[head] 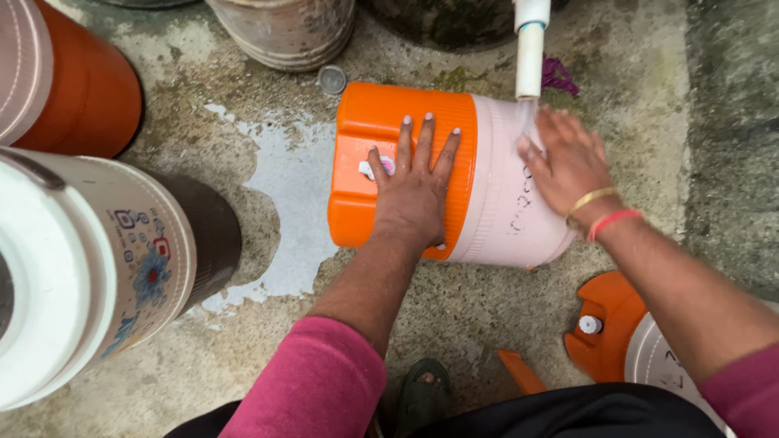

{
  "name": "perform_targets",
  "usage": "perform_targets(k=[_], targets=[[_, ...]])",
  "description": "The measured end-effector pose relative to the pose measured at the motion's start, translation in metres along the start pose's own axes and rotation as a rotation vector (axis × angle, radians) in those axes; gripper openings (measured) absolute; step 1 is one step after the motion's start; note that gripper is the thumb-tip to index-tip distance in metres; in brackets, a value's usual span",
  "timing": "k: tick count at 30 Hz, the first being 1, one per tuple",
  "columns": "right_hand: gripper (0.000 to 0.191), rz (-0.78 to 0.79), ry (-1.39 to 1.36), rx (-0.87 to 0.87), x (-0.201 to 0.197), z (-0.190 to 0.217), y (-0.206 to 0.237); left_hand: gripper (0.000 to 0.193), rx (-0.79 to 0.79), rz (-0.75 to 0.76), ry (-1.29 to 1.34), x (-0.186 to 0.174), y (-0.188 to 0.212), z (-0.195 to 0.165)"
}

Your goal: The person rinses an orange and pink plastic water cooler under a running tap, rotating it so water flows over all sides and rubbing the spout area by hand. They then remove the orange lid, rinse it, and pour water from it while the cooler body sits open on the wet floor.

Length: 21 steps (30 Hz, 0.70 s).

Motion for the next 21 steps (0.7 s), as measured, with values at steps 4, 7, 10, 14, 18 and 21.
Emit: perform_targets(k=[4,7,10,14,18,21], targets=[[0.085,0.138,0.137,0.183,-0.006,0.012,-0.031,0.144,-0.014,0.03,0.007,-0.005,-0.001,-0.002],[0.091,0.11,0.168,0.162,-0.009,0.021,-0.035,0.151,-0.02,0.073,0.032,-0.007,-0.004,-0.002],[0.093,0.077,0.16,0.16,-0.005,0.017,-0.022,0.152,0.05,0.006,-0.018,-0.003,-0.008,0.005],[0.092,0.207,0.168,0.35,0.001,0.022,0.004,0.128,0.186,-0.007,-0.19,0.005,-0.033,0.02],[0.098,0.422,0.105,0.497,0.005,0.013,0.021,0.09,0.275,-0.125,-0.363,0.02,-0.053,0.007],[0.086,0.426,-0.09,0.434,0.02,0.007,0.026,0.084,0.225,-0.117,-0.36,0.029,-0.05,-0.008]])
Point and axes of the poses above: each hand's wrist, its own y-axis away from the middle knuckle, its own x-axis out of the palm, z = x × y, the point moved 1 cm from there along -y, towards the middle knuckle, and after that the axes turned 9 degrees about y, right-handed, at the moved point
